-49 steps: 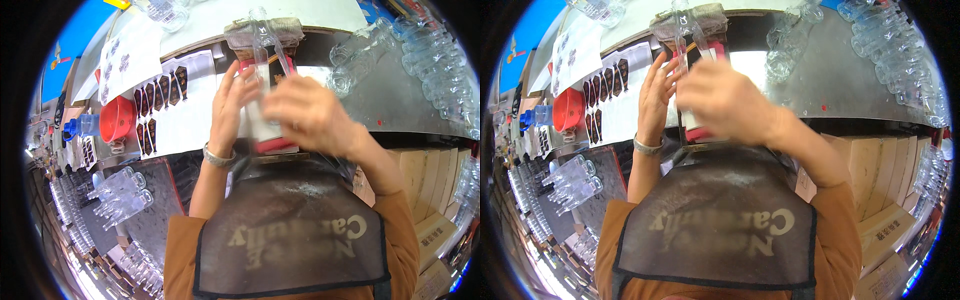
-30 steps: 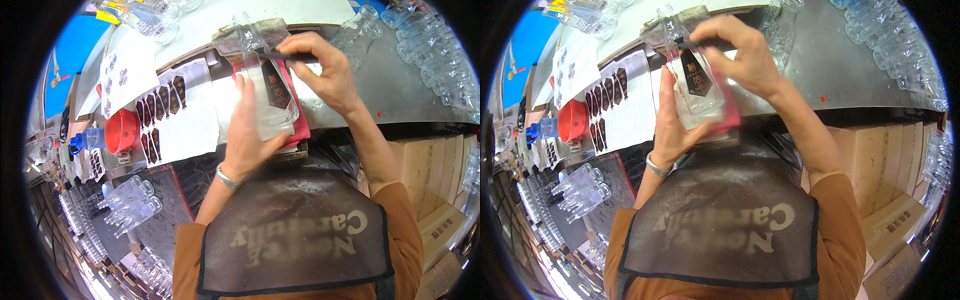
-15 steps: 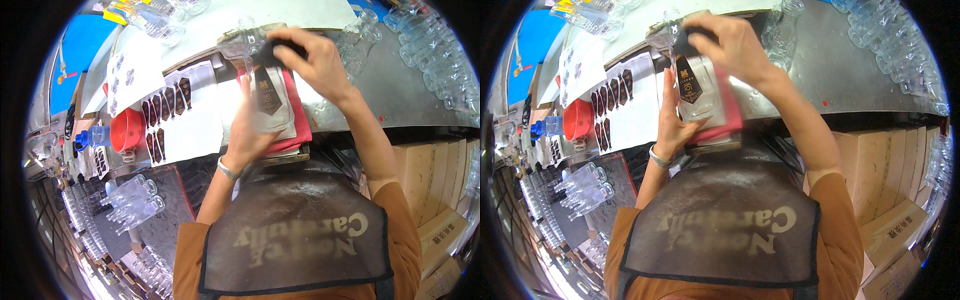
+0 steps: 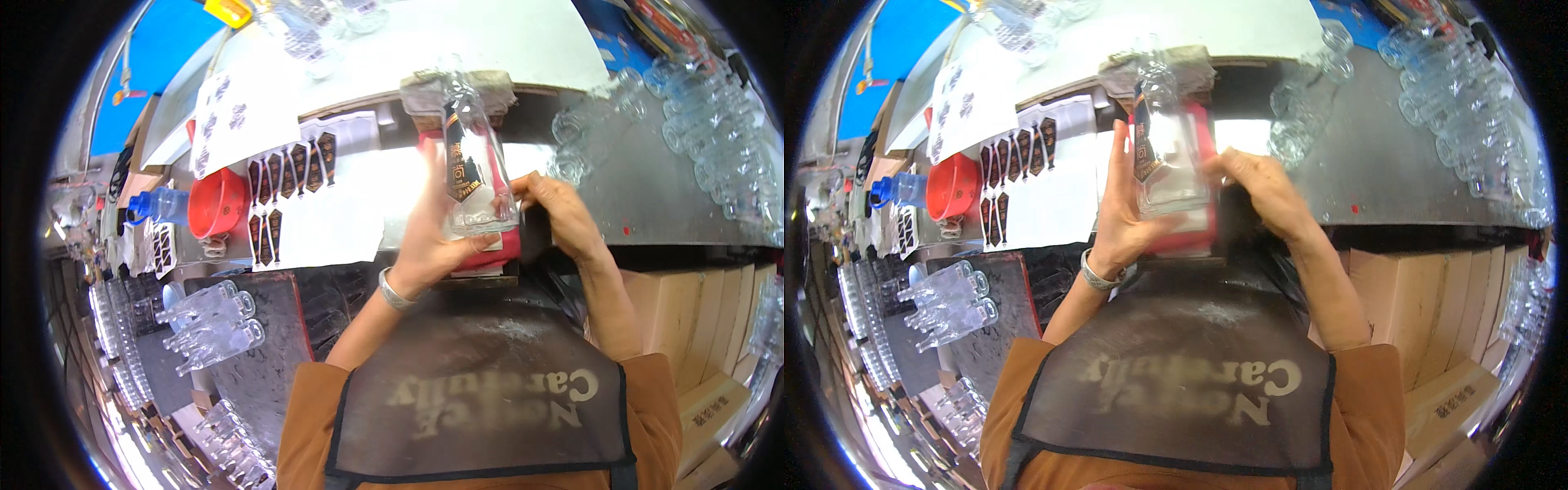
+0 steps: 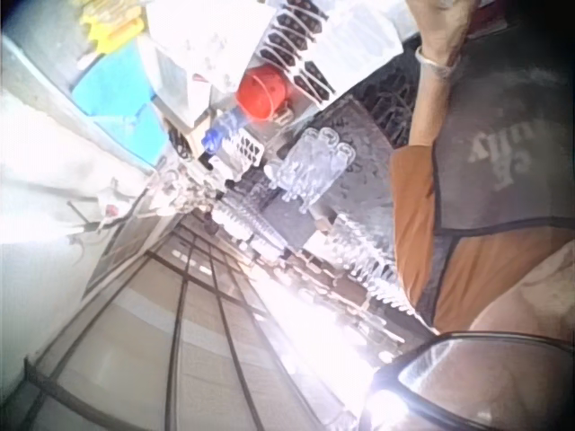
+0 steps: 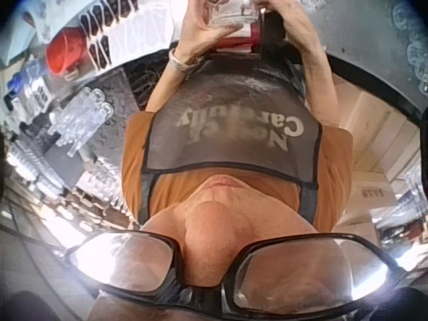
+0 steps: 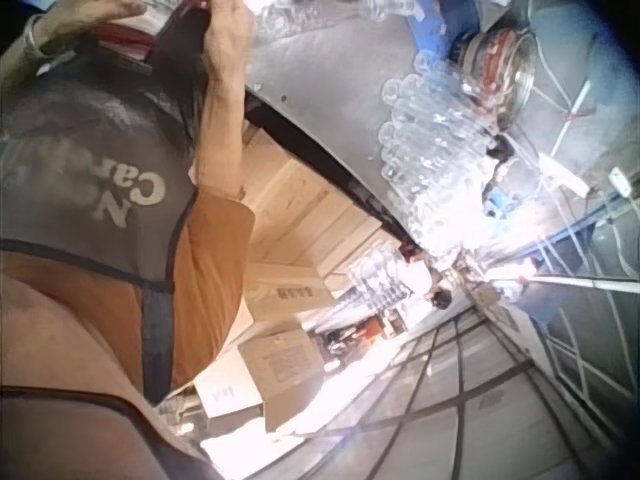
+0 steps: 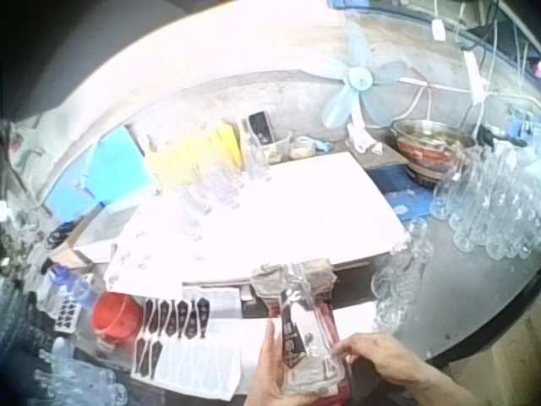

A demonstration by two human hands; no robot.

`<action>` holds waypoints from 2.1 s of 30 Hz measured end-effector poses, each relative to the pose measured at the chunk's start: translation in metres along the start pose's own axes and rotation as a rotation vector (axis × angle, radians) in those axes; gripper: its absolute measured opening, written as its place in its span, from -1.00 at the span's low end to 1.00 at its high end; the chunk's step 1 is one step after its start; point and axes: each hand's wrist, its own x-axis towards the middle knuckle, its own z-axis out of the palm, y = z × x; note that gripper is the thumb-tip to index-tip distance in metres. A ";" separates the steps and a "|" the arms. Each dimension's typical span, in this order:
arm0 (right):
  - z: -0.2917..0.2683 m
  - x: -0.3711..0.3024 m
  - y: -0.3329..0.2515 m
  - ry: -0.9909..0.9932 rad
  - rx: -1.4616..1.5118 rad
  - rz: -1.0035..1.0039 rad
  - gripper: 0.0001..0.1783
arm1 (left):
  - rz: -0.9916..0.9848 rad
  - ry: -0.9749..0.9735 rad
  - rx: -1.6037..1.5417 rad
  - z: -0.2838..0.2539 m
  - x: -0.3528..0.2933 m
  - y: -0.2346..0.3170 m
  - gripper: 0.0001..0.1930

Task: The person repeatedly picks up clear plastic bottles, applies a dark rectangular label to the side, and wipes the surface with a cloth. The person handles the bottles one at a time, rotating them to position the label, then places them on the table.

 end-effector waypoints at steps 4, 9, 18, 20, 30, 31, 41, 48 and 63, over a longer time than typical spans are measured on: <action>0.015 -0.012 -0.022 0.035 -0.157 0.016 -0.49 | 0.124 0.089 0.277 -0.002 0.000 0.004 0.16; 0.032 -0.033 -0.036 0.155 -0.711 -0.281 -0.58 | 0.266 0.121 0.781 -0.013 -0.021 -0.021 0.01; 0.024 -0.027 -0.020 0.271 -0.715 -0.218 -0.62 | 0.276 0.277 1.273 -0.146 0.015 0.009 -0.05; 0.020 -0.027 -0.019 0.281 -0.683 -0.202 -0.63 | 0.198 0.591 1.281 -0.207 0.048 0.028 -0.16; 0.011 -0.028 -0.005 0.285 -0.713 -0.221 -0.64 | 0.042 0.462 1.625 -0.242 0.046 0.046 -0.38; 0.011 -0.030 -0.003 0.269 -0.695 -0.206 -0.60 | 0.176 0.465 1.633 -0.244 0.045 0.048 -0.40; 0.038 -0.024 0.005 0.203 -0.921 -0.328 -0.15 | -0.064 0.656 0.907 -0.230 0.032 0.051 -0.80; 0.041 -0.024 0.009 0.287 -1.015 -0.365 -0.16 | 0.376 0.088 1.079 -0.054 0.032 0.064 -0.43; 0.023 -0.019 0.013 0.210 -0.886 -0.511 -0.20 | 0.263 0.018 0.874 -0.026 0.032 0.021 -0.45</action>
